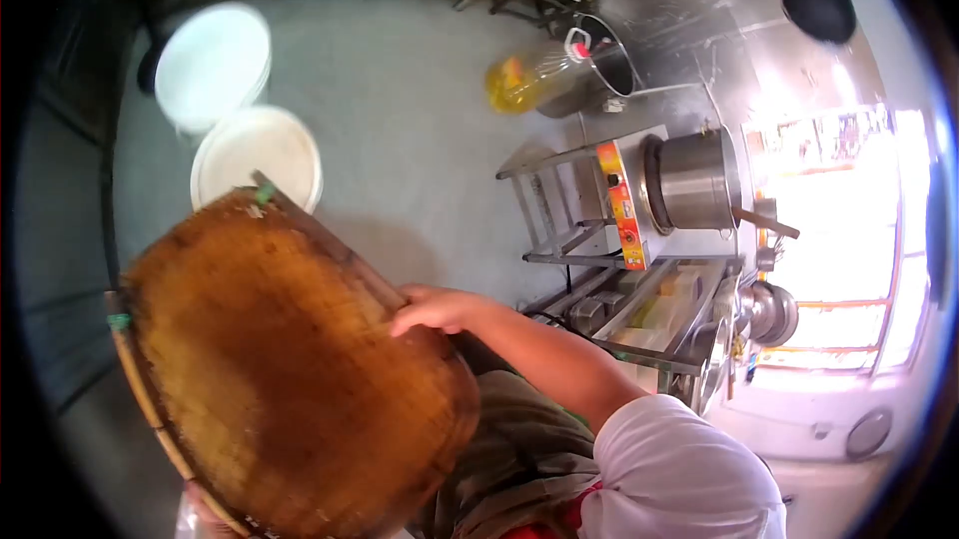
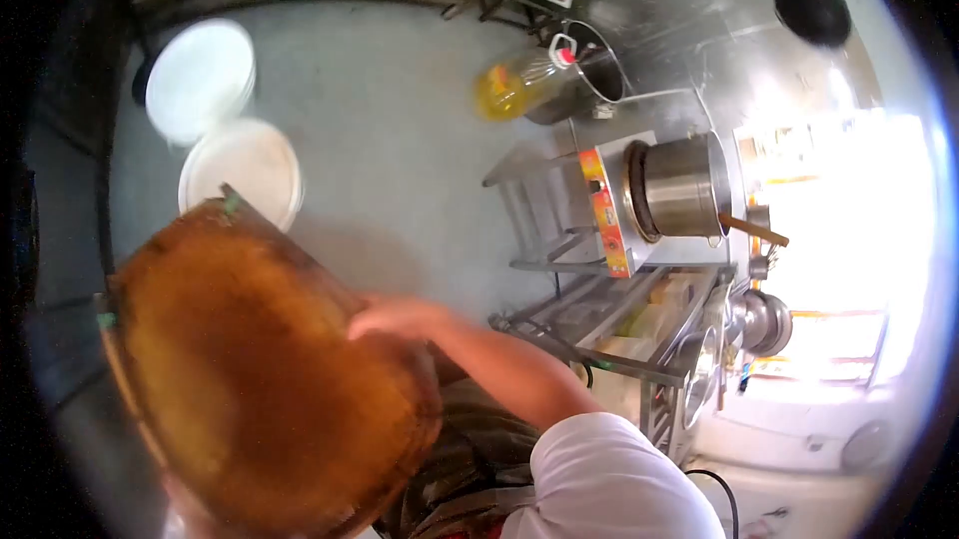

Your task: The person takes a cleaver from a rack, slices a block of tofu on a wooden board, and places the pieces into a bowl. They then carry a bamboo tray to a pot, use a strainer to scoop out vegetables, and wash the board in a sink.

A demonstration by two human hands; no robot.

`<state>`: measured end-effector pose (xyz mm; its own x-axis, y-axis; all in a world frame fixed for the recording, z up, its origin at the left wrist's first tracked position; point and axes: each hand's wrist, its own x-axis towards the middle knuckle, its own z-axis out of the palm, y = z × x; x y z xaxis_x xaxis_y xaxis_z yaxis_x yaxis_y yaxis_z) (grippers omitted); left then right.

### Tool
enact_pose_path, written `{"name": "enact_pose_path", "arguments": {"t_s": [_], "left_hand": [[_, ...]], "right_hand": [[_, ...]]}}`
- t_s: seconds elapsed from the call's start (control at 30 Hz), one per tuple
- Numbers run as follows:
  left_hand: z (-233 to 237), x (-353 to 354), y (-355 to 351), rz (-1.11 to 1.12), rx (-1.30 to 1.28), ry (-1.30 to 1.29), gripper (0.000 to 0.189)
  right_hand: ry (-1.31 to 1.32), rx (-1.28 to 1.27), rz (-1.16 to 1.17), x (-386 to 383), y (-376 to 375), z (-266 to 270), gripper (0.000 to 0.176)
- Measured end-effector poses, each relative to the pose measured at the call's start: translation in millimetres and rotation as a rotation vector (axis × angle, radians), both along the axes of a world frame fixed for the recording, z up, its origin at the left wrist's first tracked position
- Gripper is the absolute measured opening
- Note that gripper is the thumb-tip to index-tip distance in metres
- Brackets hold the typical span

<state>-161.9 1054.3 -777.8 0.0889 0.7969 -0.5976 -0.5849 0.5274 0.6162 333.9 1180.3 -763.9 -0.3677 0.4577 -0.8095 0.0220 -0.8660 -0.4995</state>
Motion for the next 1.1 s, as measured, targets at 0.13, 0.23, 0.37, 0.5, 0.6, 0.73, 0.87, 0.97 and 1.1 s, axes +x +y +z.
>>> {"name": "enact_pose_path", "arguments": {"t_s": [0.13,0.23,0.37,0.5,0.6,0.73,0.87,0.97,1.1], "left_hand": [[45,151,73,-0.046,-0.194,-0.091,0.079],[80,291,116,-0.150,-0.133,-0.056,0.080],[123,496,152,-0.304,-0.082,0.149,0.079],[101,655,214,-0.634,-0.004,-0.135,0.071],[103,748,256,-0.725,0.110,0.116,0.065],[114,826,301,-0.888,0.119,0.103,0.052],[111,877,331,-0.986,0.167,0.280,0.057],[107,907,344,-0.997,0.065,0.256,0.060],[98,938,392,-1.195,-0.062,0.072,0.064]], "right_hand": [[0.019,0.044,-0.200,144,-24,68,0.070],[-0.145,0.106,-0.397,294,-79,20,0.075],[-0.266,0.175,-0.668,442,-110,111,0.076],[-0.305,0.280,-0.836,578,-136,171,0.076],[-0.471,0.258,-0.944,629,-153,200,0.077],[-0.465,0.281,-1.037,686,-166,151,0.072],[-0.478,0.308,-1.120,702,-167,101,0.057],[-0.533,0.314,-1.175,706,-161,100,0.055],[-0.515,0.235,-1.187,714,-144,94,0.059]]}}
